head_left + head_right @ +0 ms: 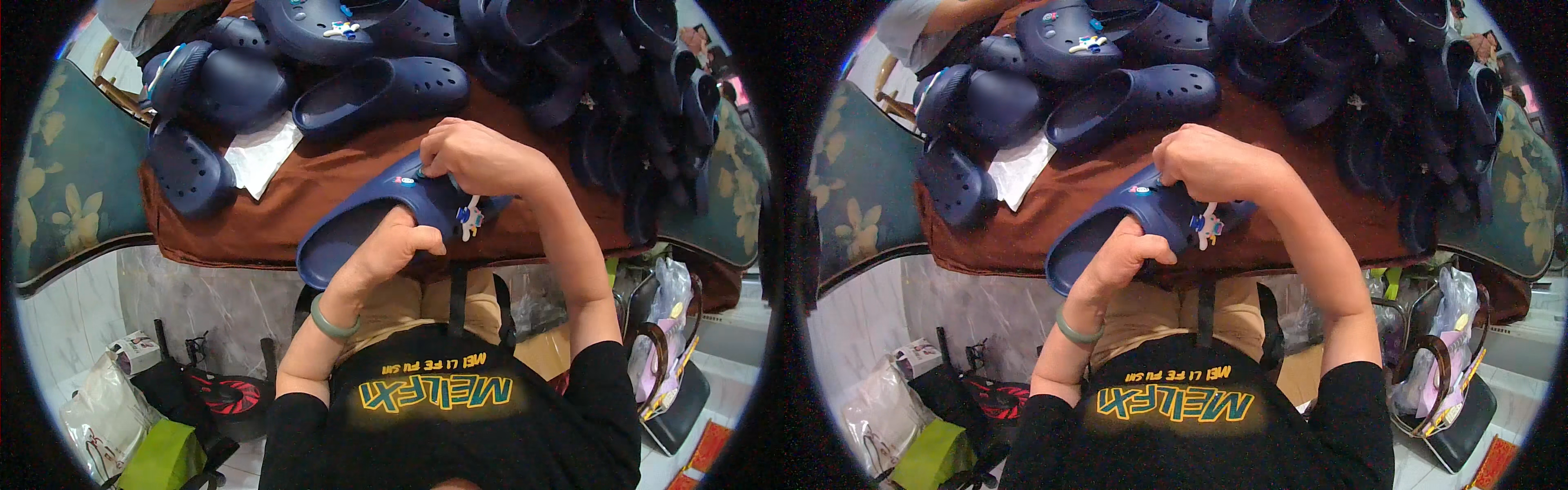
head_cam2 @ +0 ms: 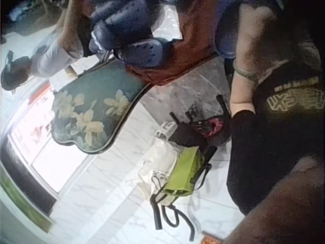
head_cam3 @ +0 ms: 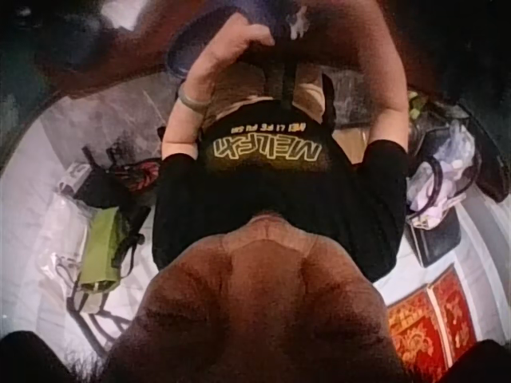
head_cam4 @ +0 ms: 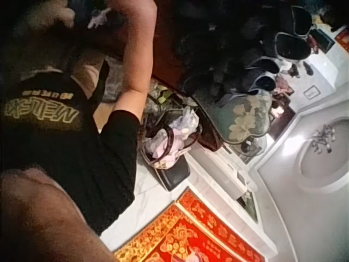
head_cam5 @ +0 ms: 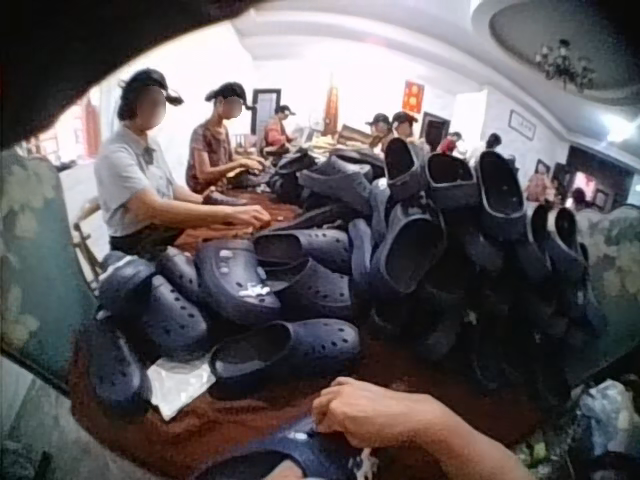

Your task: The person is attaching decorative charms to the holes of blue foam clogs.

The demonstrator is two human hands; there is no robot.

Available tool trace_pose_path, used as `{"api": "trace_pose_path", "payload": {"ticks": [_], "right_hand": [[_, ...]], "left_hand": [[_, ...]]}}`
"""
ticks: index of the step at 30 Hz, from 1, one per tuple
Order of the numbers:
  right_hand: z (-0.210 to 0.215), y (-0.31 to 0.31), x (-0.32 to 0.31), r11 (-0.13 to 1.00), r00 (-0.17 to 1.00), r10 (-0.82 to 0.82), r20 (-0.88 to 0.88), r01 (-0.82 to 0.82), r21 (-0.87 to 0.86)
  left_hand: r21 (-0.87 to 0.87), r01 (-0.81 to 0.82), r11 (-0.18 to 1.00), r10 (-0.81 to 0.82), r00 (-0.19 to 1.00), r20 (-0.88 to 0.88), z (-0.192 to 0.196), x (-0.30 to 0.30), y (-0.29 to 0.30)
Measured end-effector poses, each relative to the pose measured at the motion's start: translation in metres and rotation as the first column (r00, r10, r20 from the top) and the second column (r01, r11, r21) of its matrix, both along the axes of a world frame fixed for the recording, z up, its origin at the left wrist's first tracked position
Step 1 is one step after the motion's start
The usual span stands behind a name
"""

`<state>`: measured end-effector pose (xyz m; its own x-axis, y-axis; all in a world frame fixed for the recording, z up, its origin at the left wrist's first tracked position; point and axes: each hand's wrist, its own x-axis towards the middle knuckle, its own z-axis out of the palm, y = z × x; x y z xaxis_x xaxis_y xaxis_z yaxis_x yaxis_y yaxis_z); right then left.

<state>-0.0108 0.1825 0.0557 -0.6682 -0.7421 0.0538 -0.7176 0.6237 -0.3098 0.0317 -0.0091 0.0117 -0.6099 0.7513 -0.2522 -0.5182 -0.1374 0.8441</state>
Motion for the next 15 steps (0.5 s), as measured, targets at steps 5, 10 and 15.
{"api": "trace_pose_path", "payload": {"ticks": [5, 10, 15], "right_hand": [[0.010, -0.011, 0.006, 0.984, 0.992, 0.123, -0.025, -0.118, 0.134], [0.006, -0.010, -0.004, 0.945, 0.991, 0.121, -0.051, -0.100, 0.311], [0.013, 0.007, -0.011, 0.998, 0.984, -0.036, 0.173, 0.027, 0.050]], "left_hand": [[0.040, 0.007, 0.999, -0.006, 1.000, -0.018, -0.006, 0.003, -0.001], [-0.043, 0.113, 0.993, -0.117, 0.987, -0.112, -0.023, -0.010, -0.003], [0.110, -0.094, 0.989, 0.106, 0.989, -0.101, -0.002, -0.001, 0.007]]}}
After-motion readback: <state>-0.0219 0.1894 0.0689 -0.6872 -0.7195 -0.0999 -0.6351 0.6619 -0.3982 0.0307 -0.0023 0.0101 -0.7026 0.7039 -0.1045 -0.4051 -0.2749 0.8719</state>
